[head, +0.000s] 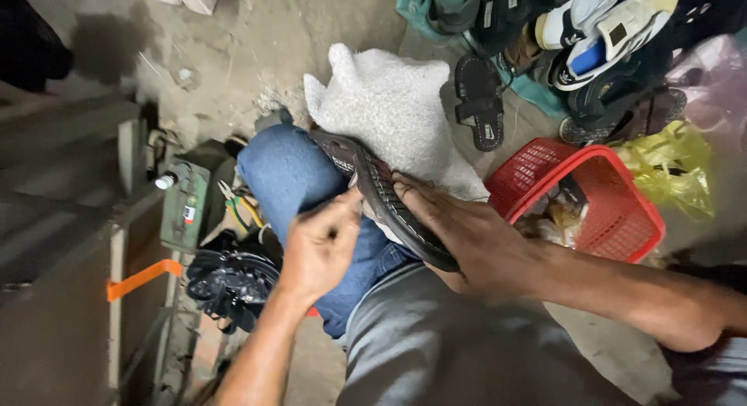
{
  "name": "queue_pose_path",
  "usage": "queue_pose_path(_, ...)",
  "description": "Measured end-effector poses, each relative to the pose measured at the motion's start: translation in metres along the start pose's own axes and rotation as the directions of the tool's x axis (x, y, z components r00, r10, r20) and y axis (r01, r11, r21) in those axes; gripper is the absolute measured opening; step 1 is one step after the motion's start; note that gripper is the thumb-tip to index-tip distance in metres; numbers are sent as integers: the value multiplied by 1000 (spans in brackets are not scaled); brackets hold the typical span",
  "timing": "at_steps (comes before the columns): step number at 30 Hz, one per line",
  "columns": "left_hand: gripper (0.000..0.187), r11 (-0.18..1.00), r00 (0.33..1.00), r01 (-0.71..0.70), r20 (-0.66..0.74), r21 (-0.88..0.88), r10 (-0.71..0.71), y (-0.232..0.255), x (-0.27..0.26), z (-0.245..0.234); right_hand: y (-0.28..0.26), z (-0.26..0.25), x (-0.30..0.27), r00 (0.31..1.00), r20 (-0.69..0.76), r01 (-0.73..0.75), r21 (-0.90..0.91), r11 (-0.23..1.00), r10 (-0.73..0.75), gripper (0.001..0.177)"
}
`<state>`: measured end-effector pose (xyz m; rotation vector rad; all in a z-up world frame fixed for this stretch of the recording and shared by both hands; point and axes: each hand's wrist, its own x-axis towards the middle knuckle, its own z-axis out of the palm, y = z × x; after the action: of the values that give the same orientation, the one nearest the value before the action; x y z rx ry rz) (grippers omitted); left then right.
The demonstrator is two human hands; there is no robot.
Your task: Repairing a leather sandal by manually stitching the sole with a needle and thread.
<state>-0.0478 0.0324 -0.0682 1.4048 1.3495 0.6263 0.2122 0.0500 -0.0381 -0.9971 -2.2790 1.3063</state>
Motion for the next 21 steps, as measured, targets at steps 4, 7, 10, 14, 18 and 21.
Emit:
queue_pose_path(4,30,861,955,-262,-10,436,295,1,1,0,-2,2,1,996,31,-81,-14,997,81,81)
queue_pose_path(7,35,981,981,192,-5,-34,-192,-8,1,2,-6,1,6,997,50,-67,16,998,67,83)
queue_pose_path(10,33,986,999,34,-22,-165,-38,9,9,1,-17,-2,15,956,-279,90,-4,996,-88,61)
queue_pose_path(14,22,956,977,-177,-72,235,199,21,10,2,-15,3,11,963,-264,52,-35,998,-59,66)
queue_pose_path(18,22,996,997,-38,-74,-79,32,-1,9,7,-11,4,10,980,-194,40,-11,999,-41,83)
queue_pose_path(21,22,989,992,-118,-33,88,121,-20,-5,-9,-15,11,11,983,-165,89,75,993,-76,87)
